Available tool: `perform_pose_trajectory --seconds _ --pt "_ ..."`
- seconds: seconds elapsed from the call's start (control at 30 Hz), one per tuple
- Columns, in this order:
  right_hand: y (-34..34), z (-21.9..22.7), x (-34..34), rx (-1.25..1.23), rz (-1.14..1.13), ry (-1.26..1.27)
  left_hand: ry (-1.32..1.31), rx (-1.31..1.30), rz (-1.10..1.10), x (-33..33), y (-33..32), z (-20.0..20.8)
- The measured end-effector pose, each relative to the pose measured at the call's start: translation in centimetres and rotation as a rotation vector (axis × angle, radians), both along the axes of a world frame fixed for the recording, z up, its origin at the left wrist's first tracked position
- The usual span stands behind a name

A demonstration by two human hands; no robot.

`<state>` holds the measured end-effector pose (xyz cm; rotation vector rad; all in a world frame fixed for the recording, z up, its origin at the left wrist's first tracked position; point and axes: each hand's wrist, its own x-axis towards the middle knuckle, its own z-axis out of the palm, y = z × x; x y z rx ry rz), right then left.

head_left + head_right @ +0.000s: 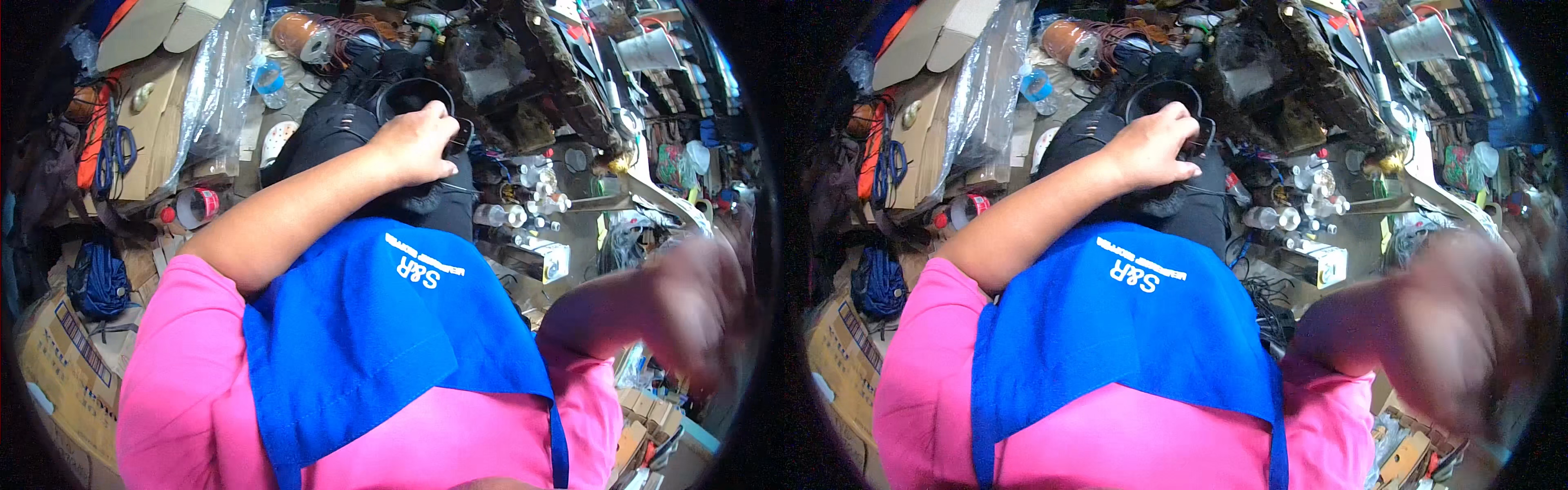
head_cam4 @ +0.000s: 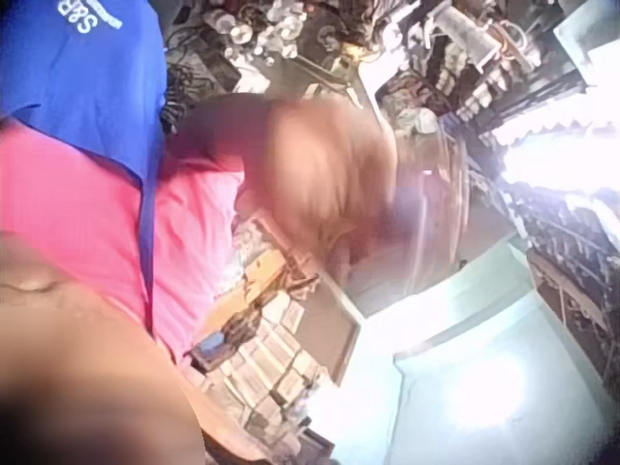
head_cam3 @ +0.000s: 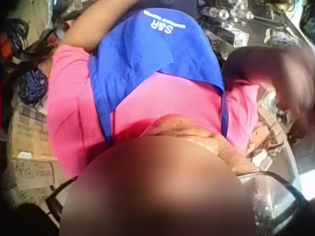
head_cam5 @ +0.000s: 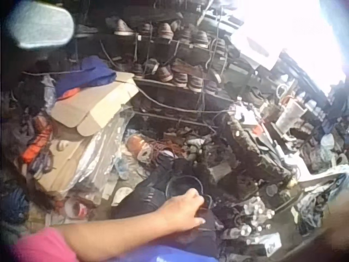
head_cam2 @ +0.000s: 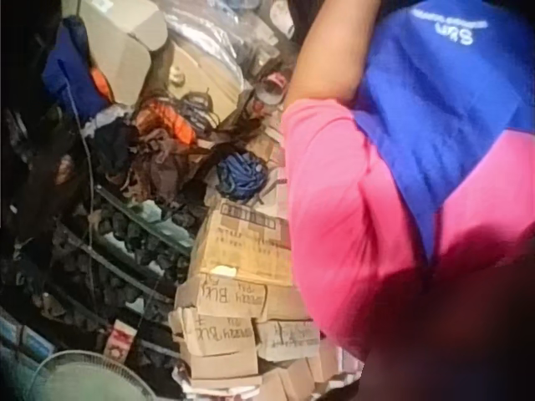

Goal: Sewing the upper edge of a black boot by hand using a needle and thread.

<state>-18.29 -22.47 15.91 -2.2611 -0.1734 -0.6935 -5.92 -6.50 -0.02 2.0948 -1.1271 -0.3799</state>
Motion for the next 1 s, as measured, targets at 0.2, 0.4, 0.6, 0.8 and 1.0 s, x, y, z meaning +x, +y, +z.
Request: perform_pose_trajectory --seconds 0.2,0.4,0.6,0.8,1.0 --pt "0.6 -8.8 1.1 -0.364 0.072 0.709 0.084 -0.183 -0.177 1.2 0.6 -1.6" --pt "-0.3 -12.4 1.9 -0.332 0.266 0.746 0.226 -0.322 -0.124 1.0 0.1 -4.4" --pt "-0.9 -12.3 0.8 -0.303 0.409 0.588 0.296 -0.293 -0.169 0.9 0.3 -3.9" --pt "-2.3 -10.0 -2.3 0.190 0.114 0.595 0.181 -0.077 -0.308 3.1 0.8 -1.3" --pt "-1.4 -12.5 -0.8 -0.047 0.112 0.599 0.033 -0.002 -0.347 3.7 0.0 1.0"
